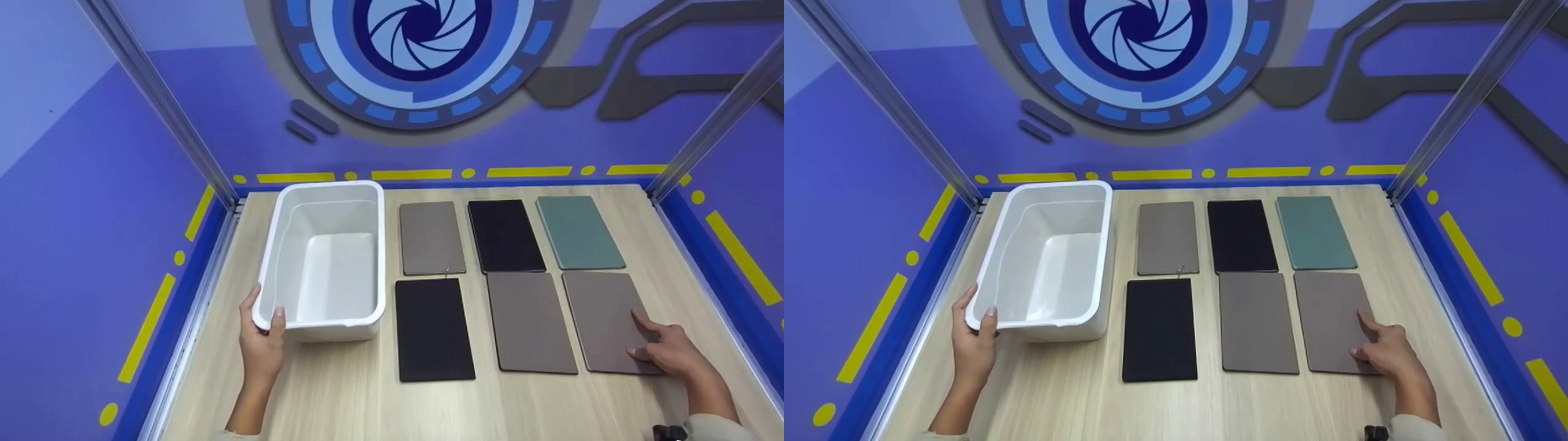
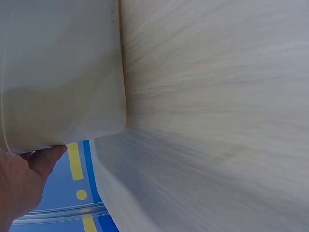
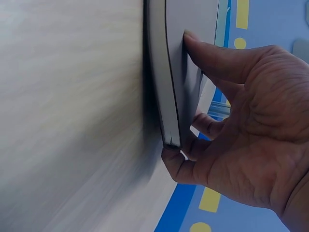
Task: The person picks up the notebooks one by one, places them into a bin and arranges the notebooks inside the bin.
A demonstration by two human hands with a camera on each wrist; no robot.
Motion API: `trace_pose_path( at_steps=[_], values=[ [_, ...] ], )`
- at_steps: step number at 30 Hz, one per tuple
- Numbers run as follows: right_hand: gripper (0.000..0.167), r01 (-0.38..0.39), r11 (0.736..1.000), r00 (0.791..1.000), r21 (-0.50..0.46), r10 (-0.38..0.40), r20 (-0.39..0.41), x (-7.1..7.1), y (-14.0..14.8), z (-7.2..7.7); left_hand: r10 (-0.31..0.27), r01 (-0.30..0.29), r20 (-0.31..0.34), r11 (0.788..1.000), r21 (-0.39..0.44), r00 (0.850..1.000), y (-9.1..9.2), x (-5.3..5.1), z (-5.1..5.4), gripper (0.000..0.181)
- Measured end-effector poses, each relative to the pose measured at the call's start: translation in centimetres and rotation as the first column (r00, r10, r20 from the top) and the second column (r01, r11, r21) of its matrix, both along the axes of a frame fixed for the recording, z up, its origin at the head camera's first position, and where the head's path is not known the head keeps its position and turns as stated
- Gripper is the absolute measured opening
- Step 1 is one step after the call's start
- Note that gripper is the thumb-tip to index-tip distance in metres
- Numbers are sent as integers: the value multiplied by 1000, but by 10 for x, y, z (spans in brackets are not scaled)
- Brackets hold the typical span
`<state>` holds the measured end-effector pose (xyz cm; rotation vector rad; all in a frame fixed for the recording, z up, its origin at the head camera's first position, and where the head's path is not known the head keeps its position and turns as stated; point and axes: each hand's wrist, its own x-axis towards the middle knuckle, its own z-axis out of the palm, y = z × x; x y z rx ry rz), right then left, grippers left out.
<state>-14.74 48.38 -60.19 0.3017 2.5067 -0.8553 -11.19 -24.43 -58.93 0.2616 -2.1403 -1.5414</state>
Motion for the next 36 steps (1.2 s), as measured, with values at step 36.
trace_pose_path(
  at_steps=[36],
  values=[
    [95, -10, 998, 1000, -60, 10, 0, -1, 8, -2, 2, -4, -45, 999, -51, 999, -2, -1, -2, 65]
  ],
)
